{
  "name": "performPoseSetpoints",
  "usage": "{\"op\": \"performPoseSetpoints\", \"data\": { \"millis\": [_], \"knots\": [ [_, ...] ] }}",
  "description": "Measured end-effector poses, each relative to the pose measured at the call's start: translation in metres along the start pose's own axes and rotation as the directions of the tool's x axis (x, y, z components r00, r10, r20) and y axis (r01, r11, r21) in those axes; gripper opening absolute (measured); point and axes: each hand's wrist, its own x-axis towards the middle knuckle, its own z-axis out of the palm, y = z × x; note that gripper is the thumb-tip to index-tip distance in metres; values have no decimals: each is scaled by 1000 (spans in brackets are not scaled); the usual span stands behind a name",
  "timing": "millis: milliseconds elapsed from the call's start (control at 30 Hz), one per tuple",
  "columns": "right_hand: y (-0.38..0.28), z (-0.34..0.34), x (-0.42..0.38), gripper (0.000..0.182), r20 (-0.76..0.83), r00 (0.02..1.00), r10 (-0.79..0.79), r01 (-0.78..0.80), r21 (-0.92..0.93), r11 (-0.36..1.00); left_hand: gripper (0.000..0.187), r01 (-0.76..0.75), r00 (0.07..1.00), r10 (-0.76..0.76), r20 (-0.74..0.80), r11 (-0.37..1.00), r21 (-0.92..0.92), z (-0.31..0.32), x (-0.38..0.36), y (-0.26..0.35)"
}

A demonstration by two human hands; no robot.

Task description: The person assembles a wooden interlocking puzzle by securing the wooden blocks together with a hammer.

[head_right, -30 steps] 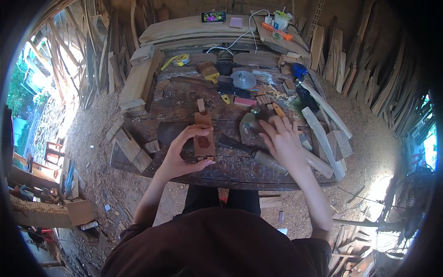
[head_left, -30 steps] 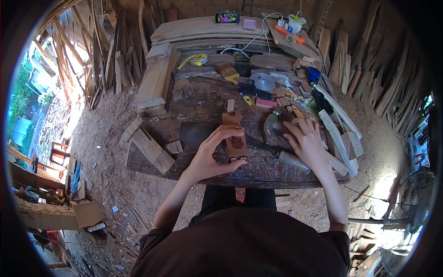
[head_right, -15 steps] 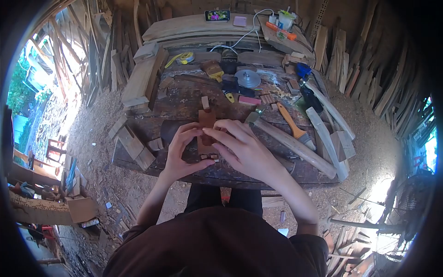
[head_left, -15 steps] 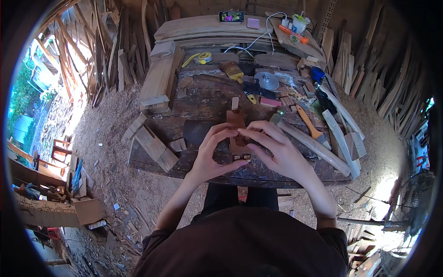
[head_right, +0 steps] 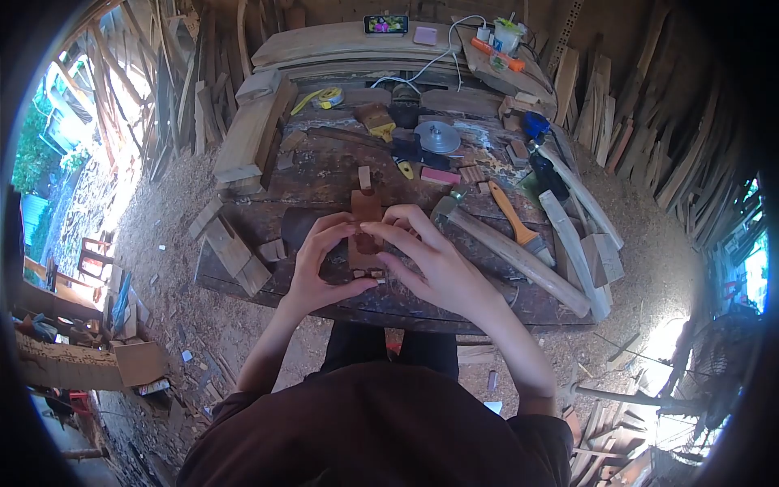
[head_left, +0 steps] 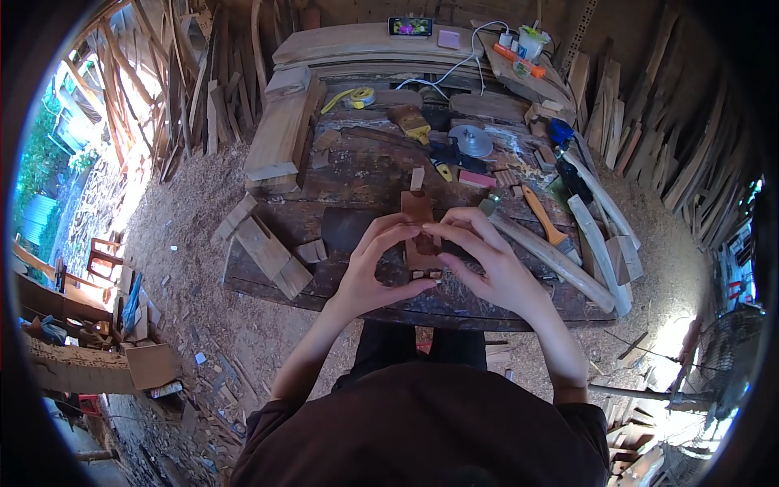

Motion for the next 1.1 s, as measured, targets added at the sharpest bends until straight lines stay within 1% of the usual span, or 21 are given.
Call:
{"op": "performPoseSetpoints", "data": {
  "millis": [67,133,200,233,267,300,333,367,400,433,467,500,567,600,667,733,867,967,1000,1067,1100],
  "knots": [
    [-3,-3,0,47,-16,1000,6,-6,-13,1000,71,-69,995,61,74,992,108,-4,5,4],
    [-4,-7,-1,48,-30,1000,9,-9,-24,1000,72,-57,996,52,75,995,77,-4,3,0],
    [1,-18,-7,50,-103,993,54,-79,-262,962,73,-45,997,41,72,998,49,-3,-1,-3],
    [8,-23,-13,49,-141,989,48,-102,-401,910,74,1,999,0,34,1000,-19,0,-4,-4],
    [14,-30,-20,49,-135,990,47,-98,-403,910,74,43,999,-44,-3,995,-91,2,-6,-4],
    [20,-36,-30,47,-119,982,146,-188,-554,811,74,44,999,-45,-10,995,-94,5,-7,-1],
    [25,-42,-38,45,-120,962,244,-258,-689,677,74,95,994,-103,-38,982,-164,8,-7,2],
    [30,-46,-47,45,-111,964,243,-250,-695,674,74,142,985,-161,-64,961,-236,10,-7,5],
    [35,-49,-56,44,-109,937,331,-314,-679,664,74,141,984,-163,-76,960,-243,10,-6,5],
    [40,-51,-63,43,-103,903,416,-374,-664,647,64,141,985,-162,-53,949,-283,9,-6,5],
    [44,-53,-67,43,-85,904,419,-362,-674,644,54,144,986,-164,-33,935,-323,8,-6,4],
    [47,-53,-71,44,-101,894,437,-381,-685,621,54,150,983,-177,-51,931,-333,8,-6,4],
    [53,-54,-77,44,-92,882,462,-386,-703,598,29,220,968,-243,-56,938,-268,8,-5,3],
    [57,-55,-76,44,-82,890,448,-378,-682,626,29,227,964,-255,-73,934,-276,8,-3,5],
    [64,-54,-74,44,-60,902,428,-356,-664,657,14,251,950,-294,-103,919,-305,9,2,12],
    [69,-52,-72,41,-49,894,446,-390,-576,718,13,258,940,-319,-124,899,-353,10,3,14],
    [57,-56,-68,39,-65,923,380,-335,-625,705,12,219,952,-277,-126,911,-350,7,4,11],
    [20,-67,-55,34,-154,870,468,-482,-467,742,11,241,949,-301,-92,883,-403,5,4,13],
    [7,-71,-52,34,-148,870,470,-481,-468,742,11,244,947,-307,-96,881,-406,4,3,11],
    [-17,-76,-46,33,-84,792,605,-610,-59,790,22,264,956,-293,-9,874,-408,1,0,8],
    [-33,-70,-39,33,-92,823,560,-559,41,828,22,268,955,-297,-7,872,-411,0,-1,7]
  ]
}}
